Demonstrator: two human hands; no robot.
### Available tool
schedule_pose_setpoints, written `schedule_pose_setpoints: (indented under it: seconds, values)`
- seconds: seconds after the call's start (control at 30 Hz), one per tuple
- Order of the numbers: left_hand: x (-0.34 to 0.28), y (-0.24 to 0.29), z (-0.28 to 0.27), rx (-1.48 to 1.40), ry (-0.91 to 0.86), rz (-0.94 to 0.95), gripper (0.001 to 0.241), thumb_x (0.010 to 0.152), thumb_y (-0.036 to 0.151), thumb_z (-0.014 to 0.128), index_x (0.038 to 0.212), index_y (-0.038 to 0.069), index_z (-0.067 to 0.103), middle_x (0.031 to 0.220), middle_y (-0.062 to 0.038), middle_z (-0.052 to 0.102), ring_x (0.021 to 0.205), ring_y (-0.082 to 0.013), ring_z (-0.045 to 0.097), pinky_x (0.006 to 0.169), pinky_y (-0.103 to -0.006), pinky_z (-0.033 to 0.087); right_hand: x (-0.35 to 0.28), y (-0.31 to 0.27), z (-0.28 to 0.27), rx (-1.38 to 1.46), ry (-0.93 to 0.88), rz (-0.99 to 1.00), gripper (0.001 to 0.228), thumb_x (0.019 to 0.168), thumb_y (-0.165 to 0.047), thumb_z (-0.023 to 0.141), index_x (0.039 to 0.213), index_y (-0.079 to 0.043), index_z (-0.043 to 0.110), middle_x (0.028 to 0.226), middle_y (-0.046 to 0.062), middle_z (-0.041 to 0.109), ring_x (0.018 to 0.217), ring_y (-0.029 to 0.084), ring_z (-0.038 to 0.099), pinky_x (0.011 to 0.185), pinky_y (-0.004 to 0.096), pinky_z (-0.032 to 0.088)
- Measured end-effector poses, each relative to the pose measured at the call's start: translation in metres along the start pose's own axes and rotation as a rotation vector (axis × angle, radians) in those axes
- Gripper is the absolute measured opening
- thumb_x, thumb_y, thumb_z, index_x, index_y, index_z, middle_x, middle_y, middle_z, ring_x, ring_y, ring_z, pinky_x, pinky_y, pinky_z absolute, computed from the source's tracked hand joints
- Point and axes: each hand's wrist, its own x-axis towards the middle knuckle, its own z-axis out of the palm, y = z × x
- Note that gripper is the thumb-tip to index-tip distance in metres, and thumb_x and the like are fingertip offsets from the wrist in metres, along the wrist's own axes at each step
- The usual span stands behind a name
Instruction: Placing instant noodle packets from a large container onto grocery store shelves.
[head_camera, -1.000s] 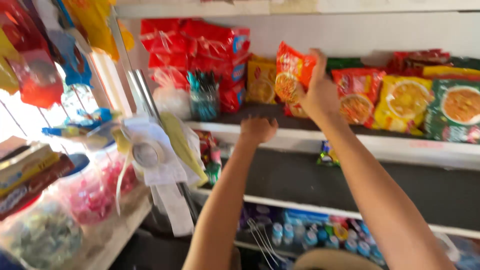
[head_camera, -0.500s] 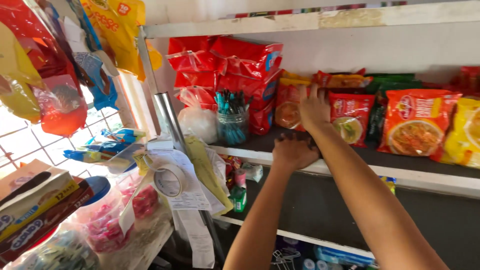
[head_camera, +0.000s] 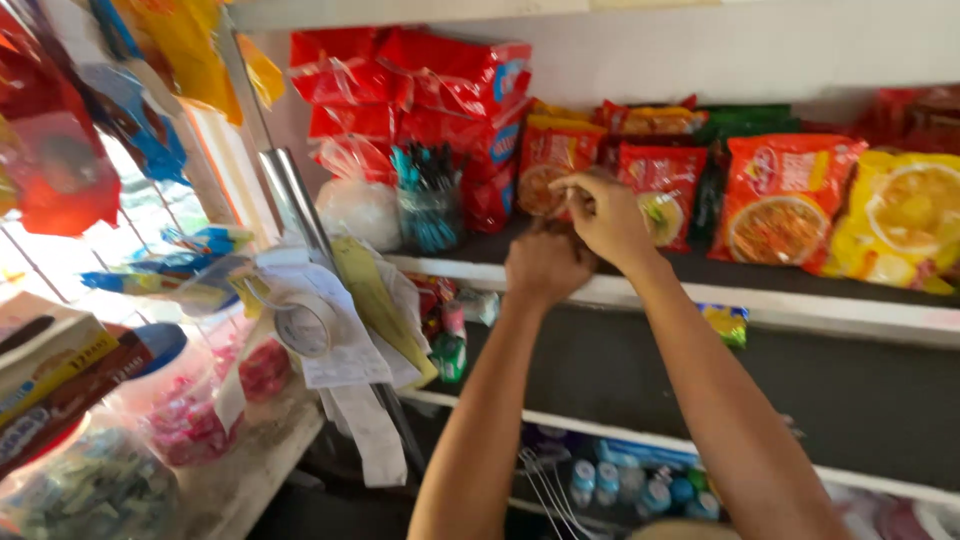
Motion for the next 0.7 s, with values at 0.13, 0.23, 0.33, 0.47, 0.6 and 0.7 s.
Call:
schedule_pose_setpoints:
  seconds: [0.13, 0.23, 0.33, 0.47, 0.6, 0.7]
  values:
    - [-0.019, 0.002, 0.012, -0.082, 0.354, 0.189, 0.03, 0.09, 0.03, 0.06, 0.109, 0.012, 0.075, 0.117, -0.01, 0.072, 0.115, -0.0359, 0.06, 0.097, -0.0515, 0.048, -0.112, -0.027, -0.036, 0.136, 0.192, -0.249, 0.022, 0.1, 0.001, 0.056, 0.114, -0.007, 0.07, 0.108, 0.009, 0.069, 0.09, 0.015, 0.071, 0.078, 0.028, 0.057]
    - [-0.073, 0.026, 0.029, -0.098, 0.515, 0.163, 0.032, 0.096, 0.024, 0.064, 0.126, 0.014, 0.067, 0.137, -0.01, 0.059, 0.13, -0.0349, 0.049, 0.111, -0.0519, 0.039, -0.198, -0.016, -0.05, 0.168, 0.207, -0.178, 0.02, 0.099, 0.005, 0.059, 0.112, -0.005, 0.071, 0.109, 0.009, 0.069, 0.091, 0.016, 0.069, 0.082, 0.03, 0.056]
    - [-0.162, 0.057, 0.079, -0.087, 0.609, 0.113, 0.045, 0.098, 0.017, 0.065, 0.141, 0.014, 0.056, 0.148, -0.012, 0.046, 0.14, -0.0371, 0.042, 0.122, -0.0552, 0.032, -0.277, 0.024, -0.052, 0.136, 0.151, -0.039, 0.021, 0.098, 0.005, 0.06, 0.111, -0.006, 0.072, 0.104, 0.007, 0.07, 0.088, 0.016, 0.068, 0.077, 0.03, 0.054]
    - [-0.339, 0.106, 0.194, -0.26, 0.16, -0.056, 0.063, 0.088, 0.016, 0.072, 0.146, 0.012, 0.046, 0.144, -0.02, 0.038, 0.133, -0.045, 0.037, 0.111, -0.0614, 0.029, -0.402, 0.094, -0.028, 0.237, 0.02, 0.137, 0.015, 0.099, 0.003, 0.057, 0.107, -0.007, 0.065, 0.11, 0.006, 0.07, 0.098, 0.016, 0.07, 0.082, 0.03, 0.058]
    - [-0.488, 0.164, 0.245, -0.358, -0.268, -0.142, 0.07, 0.083, 0.017, 0.072, 0.148, 0.014, 0.047, 0.149, -0.019, 0.036, 0.132, -0.0466, 0.036, 0.11, -0.0627, 0.03, -0.529, 0.127, -0.006, 0.252, -0.219, 0.467, 0.015, 0.101, -0.004, 0.063, 0.113, -0.009, 0.069, 0.11, 0.006, 0.073, 0.093, 0.017, 0.074, 0.075, 0.032, 0.059]
    - [-0.572, 0.191, 0.265, -0.412, -0.474, -0.179, 0.073, 0.079, 0.019, 0.073, 0.146, 0.014, 0.046, 0.15, -0.019, 0.037, 0.134, -0.0461, 0.036, 0.109, -0.0623, 0.03, -0.619, 0.153, 0.005, 0.34, -0.425, 0.625, 0.022, 0.098, -0.006, 0.062, 0.118, -0.012, 0.069, 0.11, 0.006, 0.073, 0.099, 0.021, 0.073, 0.082, 0.036, 0.06]
